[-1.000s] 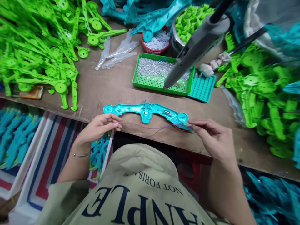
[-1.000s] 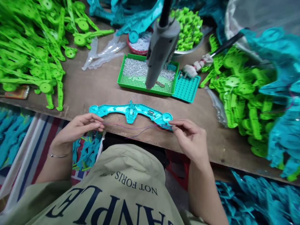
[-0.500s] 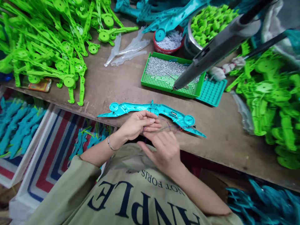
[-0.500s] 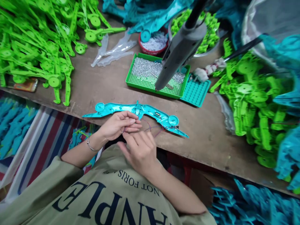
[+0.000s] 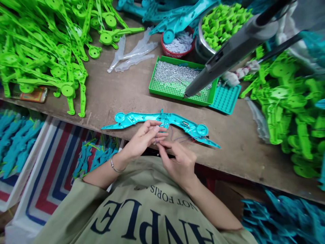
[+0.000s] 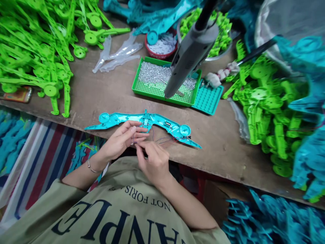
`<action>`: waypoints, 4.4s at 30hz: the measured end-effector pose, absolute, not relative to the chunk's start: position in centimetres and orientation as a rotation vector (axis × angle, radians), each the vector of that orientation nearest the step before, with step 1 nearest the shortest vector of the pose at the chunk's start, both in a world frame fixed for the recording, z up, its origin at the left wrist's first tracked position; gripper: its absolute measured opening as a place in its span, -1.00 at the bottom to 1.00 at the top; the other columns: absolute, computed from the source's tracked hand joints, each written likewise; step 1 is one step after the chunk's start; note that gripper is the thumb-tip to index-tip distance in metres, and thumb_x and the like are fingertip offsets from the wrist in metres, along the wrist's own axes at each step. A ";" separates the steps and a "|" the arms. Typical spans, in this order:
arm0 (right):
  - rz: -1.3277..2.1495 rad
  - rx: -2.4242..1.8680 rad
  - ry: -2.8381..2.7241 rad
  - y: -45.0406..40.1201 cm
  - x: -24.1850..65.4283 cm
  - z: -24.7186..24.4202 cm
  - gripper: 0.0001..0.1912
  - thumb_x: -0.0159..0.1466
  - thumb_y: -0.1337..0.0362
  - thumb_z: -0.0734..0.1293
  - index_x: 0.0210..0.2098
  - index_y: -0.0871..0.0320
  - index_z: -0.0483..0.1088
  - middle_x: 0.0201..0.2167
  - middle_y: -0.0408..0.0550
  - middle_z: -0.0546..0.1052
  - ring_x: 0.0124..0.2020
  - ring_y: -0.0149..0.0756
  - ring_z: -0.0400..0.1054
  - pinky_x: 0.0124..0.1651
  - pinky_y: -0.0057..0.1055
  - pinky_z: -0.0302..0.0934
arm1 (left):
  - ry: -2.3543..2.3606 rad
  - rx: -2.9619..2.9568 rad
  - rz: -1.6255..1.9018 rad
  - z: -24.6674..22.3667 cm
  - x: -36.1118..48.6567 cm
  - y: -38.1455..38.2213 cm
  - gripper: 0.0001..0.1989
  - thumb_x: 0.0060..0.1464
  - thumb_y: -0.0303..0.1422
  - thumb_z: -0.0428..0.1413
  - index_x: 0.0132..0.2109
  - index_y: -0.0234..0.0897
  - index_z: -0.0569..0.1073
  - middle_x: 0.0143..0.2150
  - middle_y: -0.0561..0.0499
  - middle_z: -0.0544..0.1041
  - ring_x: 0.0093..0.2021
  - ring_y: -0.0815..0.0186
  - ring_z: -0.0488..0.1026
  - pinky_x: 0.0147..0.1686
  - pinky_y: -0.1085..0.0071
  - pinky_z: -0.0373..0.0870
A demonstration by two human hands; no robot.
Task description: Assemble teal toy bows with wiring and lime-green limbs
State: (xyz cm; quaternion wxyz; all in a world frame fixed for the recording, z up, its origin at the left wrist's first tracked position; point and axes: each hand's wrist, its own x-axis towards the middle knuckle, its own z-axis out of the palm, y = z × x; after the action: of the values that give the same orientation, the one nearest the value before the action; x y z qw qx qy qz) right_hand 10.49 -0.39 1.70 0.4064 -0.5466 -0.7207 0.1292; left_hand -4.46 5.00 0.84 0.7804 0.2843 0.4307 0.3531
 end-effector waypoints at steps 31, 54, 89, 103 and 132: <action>0.269 -1.256 -2.223 1.9 15.7 1.2 -0.71 0.44 0.46 0.25 0.08 0.18 0.47 -0.29 0.01 0.56 -0.24 -0.23 0.48 -0.16 -0.29 0.43 | 1.102 2.334 0.250 1.3 -7.4 7.1 -0.73 0.44 -0.38 -0.09 -0.12 -0.34 0.50 -0.22 -0.11 0.53 -0.23 0.20 0.48 -0.23 0.29 0.40; 0.324 -1.297 -2.394 5.8 17.3 3.6 -0.81 0.48 0.35 0.22 -0.12 0.16 0.49 -0.33 -0.01 0.50 -0.33 -0.28 0.42 -0.31 -0.36 0.30 | 1.133 2.447 0.593 -0.3 -4.8 8.1 -0.68 0.43 -0.16 0.03 0.07 -0.25 0.54 -0.07 -0.11 0.59 -0.10 0.17 0.45 -0.12 0.25 0.30; 0.206 -1.713 -2.683 7.9 17.0 3.9 -0.71 0.40 0.46 0.14 -0.29 0.23 0.48 -0.33 0.11 0.47 -0.40 -0.22 0.28 -0.37 -0.31 0.02 | 1.327 2.676 0.262 -1.0 -6.1 8.9 -0.44 0.27 -0.31 0.24 0.32 -0.36 0.33 0.06 -0.21 0.56 0.04 0.02 0.46 -0.06 0.19 0.33; 0.849 -1.735 -2.182 9.8 18.8 1.9 -0.80 0.33 0.29 0.24 -0.31 0.15 0.50 -0.32 0.05 0.60 -0.30 -0.17 0.44 -0.17 -0.26 0.24 | 1.258 2.608 0.350 -1.1 -6.2 8.7 -0.38 0.22 -0.28 0.29 0.33 -0.33 0.29 0.09 -0.17 0.55 0.04 0.04 0.46 -0.07 0.21 0.35; 0.831 -1.778 -2.086 8.5 18.8 -0.5 -0.84 0.32 0.32 0.22 -0.30 0.12 0.45 -0.28 0.07 0.59 -0.23 -0.14 0.43 -0.12 -0.27 0.24 | 1.368 2.345 0.131 -0.2 -2.6 10.1 -0.76 0.21 -0.51 0.05 -0.30 -0.31 0.62 -0.14 -0.21 0.58 -0.06 0.04 0.52 0.00 0.08 0.46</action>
State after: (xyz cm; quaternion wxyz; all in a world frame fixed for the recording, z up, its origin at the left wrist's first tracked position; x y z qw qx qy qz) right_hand 18.79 8.47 -0.53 0.1385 -0.6148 -0.7213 0.2873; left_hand -2.57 10.11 -0.16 0.2102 0.8435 0.4921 0.0470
